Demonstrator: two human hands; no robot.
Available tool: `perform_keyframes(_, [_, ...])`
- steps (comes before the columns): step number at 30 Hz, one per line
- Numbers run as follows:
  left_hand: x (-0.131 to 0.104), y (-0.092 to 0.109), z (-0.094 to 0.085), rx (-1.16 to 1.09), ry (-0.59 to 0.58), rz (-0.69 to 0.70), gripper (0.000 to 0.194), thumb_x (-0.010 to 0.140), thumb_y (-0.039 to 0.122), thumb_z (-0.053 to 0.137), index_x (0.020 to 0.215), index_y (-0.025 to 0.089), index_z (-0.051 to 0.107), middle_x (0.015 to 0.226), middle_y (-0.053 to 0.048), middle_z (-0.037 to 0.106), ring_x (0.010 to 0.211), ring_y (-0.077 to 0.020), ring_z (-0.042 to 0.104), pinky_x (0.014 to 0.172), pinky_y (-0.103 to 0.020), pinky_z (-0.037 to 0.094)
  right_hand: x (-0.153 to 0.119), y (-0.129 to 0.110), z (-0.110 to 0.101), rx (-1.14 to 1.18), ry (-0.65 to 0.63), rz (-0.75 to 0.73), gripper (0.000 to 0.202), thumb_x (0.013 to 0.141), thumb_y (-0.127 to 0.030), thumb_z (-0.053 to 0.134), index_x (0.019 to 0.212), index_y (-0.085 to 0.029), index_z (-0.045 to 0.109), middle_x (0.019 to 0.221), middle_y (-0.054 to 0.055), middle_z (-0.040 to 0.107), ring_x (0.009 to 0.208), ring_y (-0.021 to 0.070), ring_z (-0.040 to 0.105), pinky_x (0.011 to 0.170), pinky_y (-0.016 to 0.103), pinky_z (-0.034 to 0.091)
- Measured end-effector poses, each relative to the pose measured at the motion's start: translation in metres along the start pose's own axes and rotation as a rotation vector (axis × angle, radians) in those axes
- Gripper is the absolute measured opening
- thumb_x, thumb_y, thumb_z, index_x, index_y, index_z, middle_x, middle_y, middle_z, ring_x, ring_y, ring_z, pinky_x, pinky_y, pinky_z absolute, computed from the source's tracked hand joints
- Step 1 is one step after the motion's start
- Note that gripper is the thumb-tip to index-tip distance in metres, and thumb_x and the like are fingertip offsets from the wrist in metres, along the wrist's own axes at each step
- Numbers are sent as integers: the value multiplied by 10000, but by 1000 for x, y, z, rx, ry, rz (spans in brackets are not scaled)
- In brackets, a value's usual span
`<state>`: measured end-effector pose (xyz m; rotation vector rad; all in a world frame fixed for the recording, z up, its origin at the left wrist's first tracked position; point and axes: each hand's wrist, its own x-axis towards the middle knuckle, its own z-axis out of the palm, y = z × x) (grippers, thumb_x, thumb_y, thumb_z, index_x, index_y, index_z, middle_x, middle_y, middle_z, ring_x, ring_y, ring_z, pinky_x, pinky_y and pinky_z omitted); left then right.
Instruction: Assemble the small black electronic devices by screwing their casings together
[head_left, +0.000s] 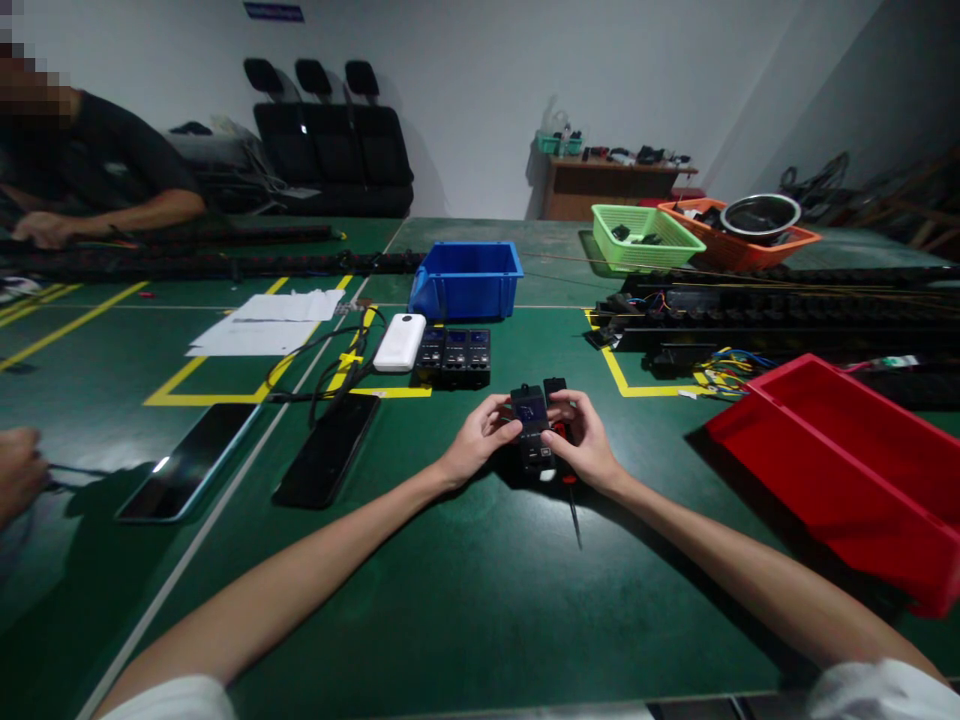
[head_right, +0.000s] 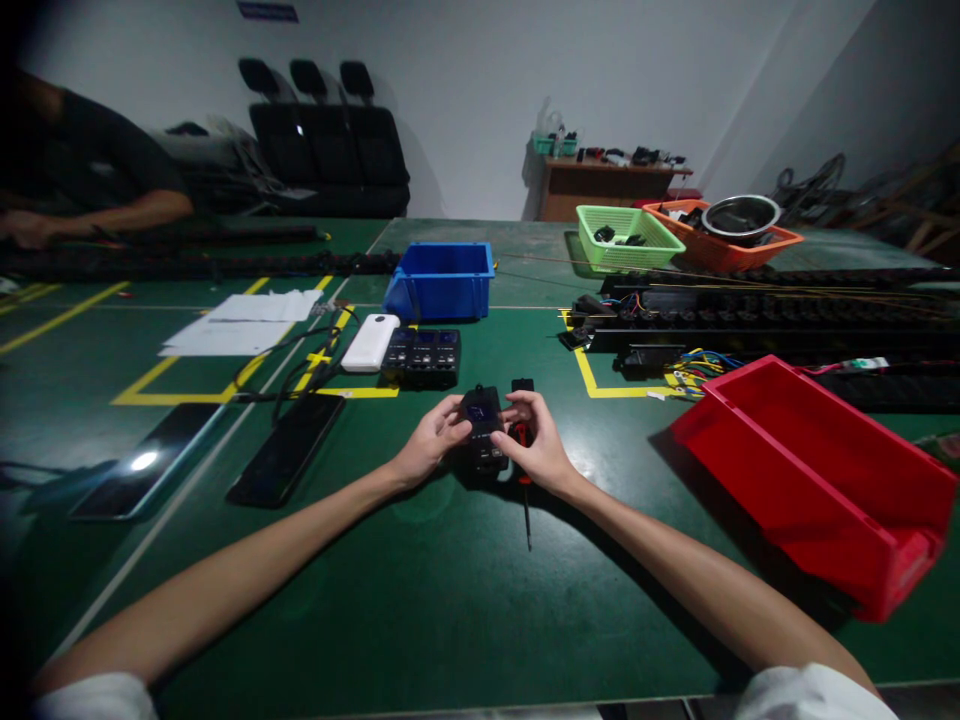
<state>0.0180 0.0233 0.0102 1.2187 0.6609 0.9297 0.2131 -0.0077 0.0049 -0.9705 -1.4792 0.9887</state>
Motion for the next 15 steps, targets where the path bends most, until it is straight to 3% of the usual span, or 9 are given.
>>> perform_keyframes(8, [-3,2,3,96,-75,35,499,765,389,742,1162,160,545,1177,-107,633,1098,-227,606,969,-354,464,-1,-7,1,-78,132,-53,480,790,-361,725,1164,-251,445,923,23,594,848,190,591,802,351,491])
perform_keyframes(15, [1,-3,2,77,-28,70,507,807,369,705,1228,156,520,1244,-115,607,1149,-223,585,1000,-352,452,2,-4,-1,23,153,-29,361,849,-322,675,1146,-244,485,971,32,603,909,179,586,848,338,462])
